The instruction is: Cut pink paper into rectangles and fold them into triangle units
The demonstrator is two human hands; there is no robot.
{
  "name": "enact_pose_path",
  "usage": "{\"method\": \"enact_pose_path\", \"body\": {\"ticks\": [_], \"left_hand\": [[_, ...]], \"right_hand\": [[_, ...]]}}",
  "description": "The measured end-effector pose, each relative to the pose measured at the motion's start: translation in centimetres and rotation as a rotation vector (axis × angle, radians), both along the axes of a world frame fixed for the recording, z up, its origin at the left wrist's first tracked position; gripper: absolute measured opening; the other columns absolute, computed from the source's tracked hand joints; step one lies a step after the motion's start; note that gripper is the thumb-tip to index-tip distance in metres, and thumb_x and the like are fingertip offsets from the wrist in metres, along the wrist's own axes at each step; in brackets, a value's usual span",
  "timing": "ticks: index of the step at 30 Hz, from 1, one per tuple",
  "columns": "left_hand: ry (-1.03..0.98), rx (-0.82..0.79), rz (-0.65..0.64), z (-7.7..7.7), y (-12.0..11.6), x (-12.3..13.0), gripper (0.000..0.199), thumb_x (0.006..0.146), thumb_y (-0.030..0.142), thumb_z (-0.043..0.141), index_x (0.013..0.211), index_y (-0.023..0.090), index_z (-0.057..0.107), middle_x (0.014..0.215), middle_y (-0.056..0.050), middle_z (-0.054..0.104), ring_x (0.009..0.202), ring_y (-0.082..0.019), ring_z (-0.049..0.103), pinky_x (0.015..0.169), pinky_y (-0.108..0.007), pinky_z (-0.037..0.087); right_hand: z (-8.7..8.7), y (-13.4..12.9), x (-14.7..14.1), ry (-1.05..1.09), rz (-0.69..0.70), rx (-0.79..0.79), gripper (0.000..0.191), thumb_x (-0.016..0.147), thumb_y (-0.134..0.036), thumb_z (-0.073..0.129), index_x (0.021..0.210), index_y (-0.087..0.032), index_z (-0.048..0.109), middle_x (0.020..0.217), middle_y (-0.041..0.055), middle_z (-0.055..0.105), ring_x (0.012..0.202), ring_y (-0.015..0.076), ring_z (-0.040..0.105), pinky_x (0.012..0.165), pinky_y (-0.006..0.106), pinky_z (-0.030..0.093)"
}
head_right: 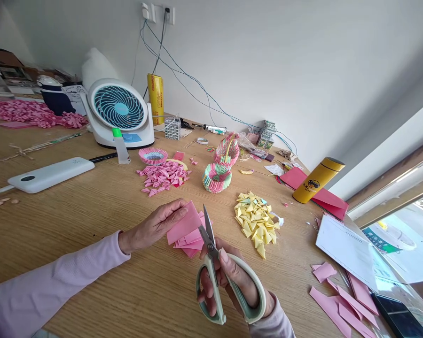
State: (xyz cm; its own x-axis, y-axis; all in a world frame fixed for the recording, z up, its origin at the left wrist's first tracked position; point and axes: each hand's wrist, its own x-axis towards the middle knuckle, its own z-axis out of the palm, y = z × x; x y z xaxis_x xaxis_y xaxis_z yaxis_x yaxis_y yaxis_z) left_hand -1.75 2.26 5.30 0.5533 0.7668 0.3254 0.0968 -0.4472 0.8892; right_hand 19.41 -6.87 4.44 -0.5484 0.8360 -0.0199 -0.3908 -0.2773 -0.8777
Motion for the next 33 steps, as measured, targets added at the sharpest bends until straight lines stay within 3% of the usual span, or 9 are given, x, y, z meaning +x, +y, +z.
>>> {"method": "enact_pose_path", "body": {"ticks": [6, 14, 21, 28, 33], "left_hand": [[0.037, 0.043, -0.002, -0.2, 0.0, -0.1, 0.027, 0.099, 0.036, 0.033, 0.08, 0.019, 0.042, 0.074, 0.004, 0.034, 0.07, -0.011, 0.036, 0.069, -0.024, 0.033], [0.047, 0.045, 0.005, 0.0, 0.0, 0.0, 0.028, 0.099, 0.037, 0.034, 0.078, 0.019, 0.041, 0.072, 0.004, 0.032, 0.068, -0.011, 0.034, 0.065, -0.024, 0.033], [0.139, 0.099, -0.007, -0.4, -0.7, 0.2, 0.028, 0.099, 0.036, 0.031, 0.083, 0.019, 0.046, 0.075, 0.003, 0.041, 0.072, -0.012, 0.041, 0.075, -0.025, 0.037], [0.137, 0.103, -0.014, -0.6, -0.7, 0.2, 0.029, 0.099, 0.038, 0.031, 0.085, 0.019, 0.047, 0.08, 0.001, 0.047, 0.077, -0.013, 0.045, 0.077, -0.026, 0.04], [0.131, 0.105, -0.037, -0.4, -0.7, 0.1, 0.03, 0.098, 0.041, 0.031, 0.084, 0.02, 0.046, 0.077, 0.002, 0.044, 0.075, -0.013, 0.044, 0.075, -0.026, 0.04]], "right_hand": [[-0.3, 0.1, 0.0, -0.02, -0.027, -0.023, 0.033, 0.092, -0.05, 0.05, 0.1, -0.019, 0.053, 0.058, -0.0037, 0.062, 0.037, 0.0061, 0.055, 0.058, 0.026, 0.055], [-0.9, 0.0, 0.3, -0.019, -0.045, -0.029, 0.029, 0.092, -0.048, 0.052, 0.095, -0.019, 0.055, 0.046, -0.0092, 0.053, 0.026, 0.002, 0.038, 0.047, 0.021, 0.051], [-1.6, 0.1, 0.0, 0.023, -0.036, -0.098, 0.038, 0.091, -0.056, 0.048, 0.098, -0.02, 0.056, 0.053, -0.0049, 0.059, 0.034, 0.006, 0.049, 0.061, 0.029, 0.055], [-2.0, 0.0, -0.7, 0.029, -0.066, -0.035, 0.031, 0.09, -0.05, 0.054, 0.096, -0.019, 0.056, 0.045, -0.0088, 0.052, 0.027, 0.0038, 0.04, 0.047, 0.022, 0.05], [-2.5, 0.1, -1.0, 0.0, -0.092, -0.01, 0.035, 0.088, -0.054, 0.055, 0.094, -0.019, 0.054, 0.046, -0.0077, 0.053, 0.029, 0.0049, 0.042, 0.049, 0.024, 0.051]]}}
